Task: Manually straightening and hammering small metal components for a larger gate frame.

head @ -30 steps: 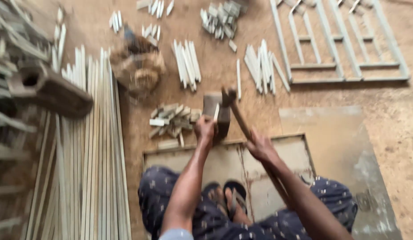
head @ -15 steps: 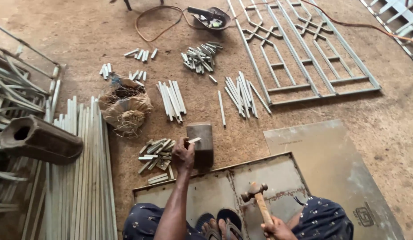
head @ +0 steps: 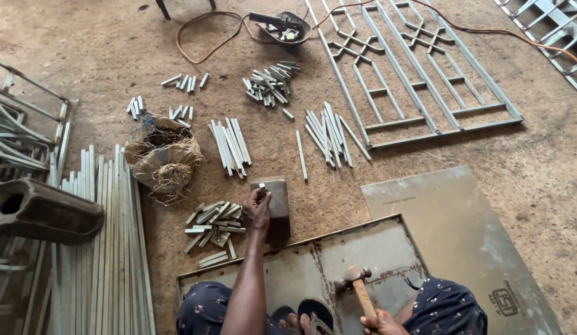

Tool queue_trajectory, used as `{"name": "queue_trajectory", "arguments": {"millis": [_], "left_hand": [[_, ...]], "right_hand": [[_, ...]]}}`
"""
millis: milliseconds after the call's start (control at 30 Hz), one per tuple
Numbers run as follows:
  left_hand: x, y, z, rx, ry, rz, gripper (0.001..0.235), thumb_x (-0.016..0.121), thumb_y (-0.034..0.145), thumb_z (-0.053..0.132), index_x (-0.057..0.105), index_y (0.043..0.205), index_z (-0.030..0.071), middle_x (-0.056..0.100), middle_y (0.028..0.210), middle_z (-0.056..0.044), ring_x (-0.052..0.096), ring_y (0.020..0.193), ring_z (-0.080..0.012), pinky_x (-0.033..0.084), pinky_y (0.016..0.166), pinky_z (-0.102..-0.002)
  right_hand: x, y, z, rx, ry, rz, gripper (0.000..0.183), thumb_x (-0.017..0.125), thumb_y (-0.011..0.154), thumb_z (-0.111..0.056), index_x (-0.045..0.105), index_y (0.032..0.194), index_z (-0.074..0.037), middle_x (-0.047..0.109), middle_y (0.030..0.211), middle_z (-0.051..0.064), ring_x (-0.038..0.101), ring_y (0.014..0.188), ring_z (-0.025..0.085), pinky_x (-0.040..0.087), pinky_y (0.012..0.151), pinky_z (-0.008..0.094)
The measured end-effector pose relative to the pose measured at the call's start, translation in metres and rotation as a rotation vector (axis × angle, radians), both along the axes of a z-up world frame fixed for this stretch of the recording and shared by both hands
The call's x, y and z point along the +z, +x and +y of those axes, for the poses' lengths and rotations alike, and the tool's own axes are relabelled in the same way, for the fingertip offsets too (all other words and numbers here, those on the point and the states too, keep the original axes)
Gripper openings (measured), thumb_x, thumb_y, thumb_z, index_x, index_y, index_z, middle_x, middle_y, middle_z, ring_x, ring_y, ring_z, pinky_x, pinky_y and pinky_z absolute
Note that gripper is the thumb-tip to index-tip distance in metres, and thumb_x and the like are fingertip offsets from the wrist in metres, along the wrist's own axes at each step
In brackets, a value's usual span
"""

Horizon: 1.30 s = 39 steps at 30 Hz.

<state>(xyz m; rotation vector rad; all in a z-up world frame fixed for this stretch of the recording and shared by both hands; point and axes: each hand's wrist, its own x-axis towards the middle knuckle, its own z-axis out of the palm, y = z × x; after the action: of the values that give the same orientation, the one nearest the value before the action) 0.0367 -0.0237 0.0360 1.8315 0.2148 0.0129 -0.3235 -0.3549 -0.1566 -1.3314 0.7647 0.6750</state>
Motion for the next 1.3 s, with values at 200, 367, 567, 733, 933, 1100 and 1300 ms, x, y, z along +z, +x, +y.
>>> {"name": "queue_trajectory", "arguments": {"millis": [200,367,567,733,933,1100,1300], "left_hand": [[-0.051,0.021,-0.006,0.02,0.373,-0.047,0.04,0.069,0.096,0.033,0.064,0.13,0.012,0.068,0.117,-0.012,0.068,0.076,-0.0259,0.059,0.057,-0.041],[-0.05,-0.005,0.002,-0.019,0.794,-0.195,0.023,0.074,0.089,0.025,0.072,0.108,0.012,0.069,0.105,-0.016,0.068,0.092,-0.0333,0.058,0.074,-0.047],[-0.044,-0.019,0.009,0.074,0.701,-0.369,0.017,0.075,0.08,0.018,0.07,0.093,0.007,0.066,0.095,-0.019,0.063,0.092,-0.0408,0.053,0.08,-0.053],[-0.047,-0.034,0.02,0.108,0.542,-0.342,0.016,0.077,0.08,0.019,0.071,0.088,0.006,0.067,0.094,-0.016,0.064,0.094,-0.0373,0.053,0.082,-0.051],[-0.028,-0.038,0.02,0.102,0.572,-0.382,0.014,0.08,0.082,0.016,0.071,0.085,0.005,0.067,0.093,-0.016,0.064,0.093,-0.0353,0.054,0.081,-0.048],[-0.045,-0.03,0.01,0.059,0.609,-0.373,0.015,0.079,0.085,0.015,0.069,0.084,0.004,0.066,0.091,-0.015,0.064,0.088,-0.0321,0.057,0.077,-0.045],[-0.055,-0.025,0.005,0.09,0.673,-0.444,0.015,0.077,0.086,0.012,0.065,0.081,0.004,0.064,0.086,-0.014,0.063,0.084,-0.0313,0.058,0.073,-0.044]], "right_hand": [[0.021,0.004,0.003,-0.03,0.042,0.025,0.035,0.081,0.086,-0.019,0.058,0.107,-0.002,0.066,0.072,0.01,0.059,0.054,0.018,0.047,0.049,0.032],[0.084,0.001,0.03,-0.107,0.032,0.111,0.037,0.078,0.085,-0.023,0.051,0.102,-0.004,0.059,0.071,0.007,0.056,0.05,0.019,0.049,0.041,0.039],[0.098,-0.003,0.042,-0.068,-0.069,0.115,0.036,0.075,0.085,-0.02,0.052,0.108,-0.003,0.059,0.071,0.007,0.055,0.05,0.018,0.047,0.039,0.036],[0.202,0.035,0.089,0.083,-0.228,-0.18,0.049,0.074,0.085,-0.019,0.052,0.12,0.005,0.06,0.069,0.009,0.058,0.051,0.017,0.049,0.042,0.03],[0.355,0.104,0.124,0.19,-0.393,-0.783,0.041,0.069,0.087,-0.012,0.053,0.122,0.001,0.063,0.068,0.008,0.062,0.051,0.014,0.056,0.039,0.029],[0.42,0.18,0.163,0.018,-0.498,-1.286,0.035,0.061,0.103,-0.003,0.037,0.128,0.0,0.058,0.085,0.005,0.06,0.062,0.012,0.053,0.052,0.028],[0.279,0.237,0.145,0.453,-0.989,-0.848,0.019,0.055,0.106,-0.013,0.044,0.118,-0.004,0.056,0.078,0.006,0.057,0.052,0.015,0.051,0.045,0.031]]}}
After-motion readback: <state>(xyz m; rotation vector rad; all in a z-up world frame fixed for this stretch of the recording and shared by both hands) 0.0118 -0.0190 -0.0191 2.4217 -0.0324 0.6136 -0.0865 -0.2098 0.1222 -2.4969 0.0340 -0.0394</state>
